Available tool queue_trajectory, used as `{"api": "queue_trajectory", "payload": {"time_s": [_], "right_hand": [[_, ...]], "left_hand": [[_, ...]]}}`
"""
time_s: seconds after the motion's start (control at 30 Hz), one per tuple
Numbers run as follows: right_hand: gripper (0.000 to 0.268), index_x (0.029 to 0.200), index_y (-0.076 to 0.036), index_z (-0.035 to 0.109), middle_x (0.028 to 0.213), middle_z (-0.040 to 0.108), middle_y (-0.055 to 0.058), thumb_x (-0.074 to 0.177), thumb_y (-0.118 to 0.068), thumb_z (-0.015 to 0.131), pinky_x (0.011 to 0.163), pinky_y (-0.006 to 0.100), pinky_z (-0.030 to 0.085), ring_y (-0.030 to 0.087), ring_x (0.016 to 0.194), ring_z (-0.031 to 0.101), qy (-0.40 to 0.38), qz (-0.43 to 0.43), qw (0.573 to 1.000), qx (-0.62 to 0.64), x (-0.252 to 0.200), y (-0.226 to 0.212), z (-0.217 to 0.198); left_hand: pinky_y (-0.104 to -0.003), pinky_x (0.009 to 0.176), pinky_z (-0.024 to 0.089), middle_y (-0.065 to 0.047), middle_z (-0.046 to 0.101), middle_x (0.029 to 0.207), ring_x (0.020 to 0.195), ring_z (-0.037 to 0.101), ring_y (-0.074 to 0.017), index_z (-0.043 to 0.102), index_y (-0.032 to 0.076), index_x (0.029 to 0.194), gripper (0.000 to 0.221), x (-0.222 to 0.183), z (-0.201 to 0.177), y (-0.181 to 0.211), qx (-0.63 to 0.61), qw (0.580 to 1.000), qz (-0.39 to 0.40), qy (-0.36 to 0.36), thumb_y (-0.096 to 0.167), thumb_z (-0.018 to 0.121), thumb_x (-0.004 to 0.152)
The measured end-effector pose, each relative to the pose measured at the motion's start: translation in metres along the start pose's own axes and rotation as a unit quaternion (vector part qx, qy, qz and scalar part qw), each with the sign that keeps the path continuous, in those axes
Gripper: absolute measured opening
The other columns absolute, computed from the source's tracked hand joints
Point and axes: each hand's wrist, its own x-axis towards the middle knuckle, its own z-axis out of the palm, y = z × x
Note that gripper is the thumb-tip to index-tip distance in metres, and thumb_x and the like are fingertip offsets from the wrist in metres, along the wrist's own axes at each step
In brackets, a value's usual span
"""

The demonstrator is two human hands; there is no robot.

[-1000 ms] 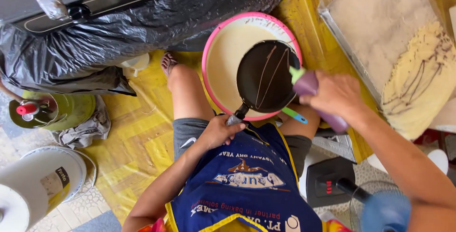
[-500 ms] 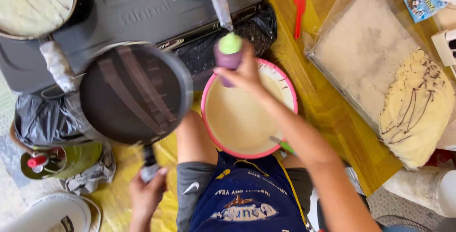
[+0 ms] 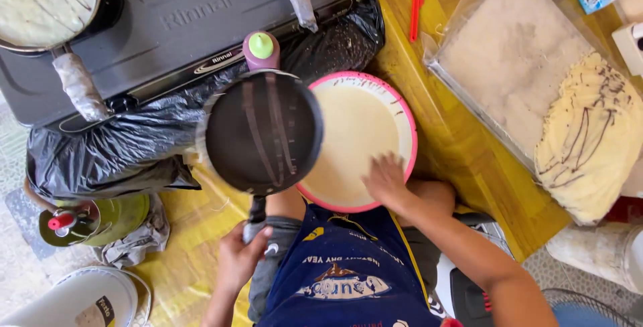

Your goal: Cooking and stacking crepes using multiple pans on a gas stove

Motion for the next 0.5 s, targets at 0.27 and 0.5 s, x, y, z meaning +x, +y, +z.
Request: {"api": "queue_trajectory", "payload": {"time_s": [0.27, 0.5], "right_hand": [[0.027, 0.071, -0.019, 0.069, 0.064, 0.067, 0.002, 0.091, -0.023, 0.052, 0.051, 0.043, 0.045, 0.027, 0.064, 0.069, -0.115, 0.098, 0.931, -0.332, -0.048, 0.01, -0.066], [0.012, 0.087, -0.018, 0.062, 0.074, 0.051, -0.001, 0.076, -0.02, 0.058, 0.053, 0.038, 0.033, 0.021, 0.067, 0.053, 0.058, -0.067, 0.799, -0.595, -0.044, -0.016, -0.155]], "left_hand": [[-0.029, 0.054, 0.054, -0.009, 0.067, 0.049, 0.044, 0.069, -0.0199, 0.07, 0.01, 0.072, 0.046, 0.038, 0.051, 0.003, 0.227, 0.969, -0.021, -0.1, 0.054, 0.078, 0.084], [-0.03, 0.053, 0.055, -0.006, 0.063, 0.047, 0.046, 0.069, -0.0201, 0.07, 0.01, 0.074, 0.042, 0.07, 0.055, 0.01, 0.268, 0.958, 0.072, -0.074, 0.05, 0.08, 0.082]]}}
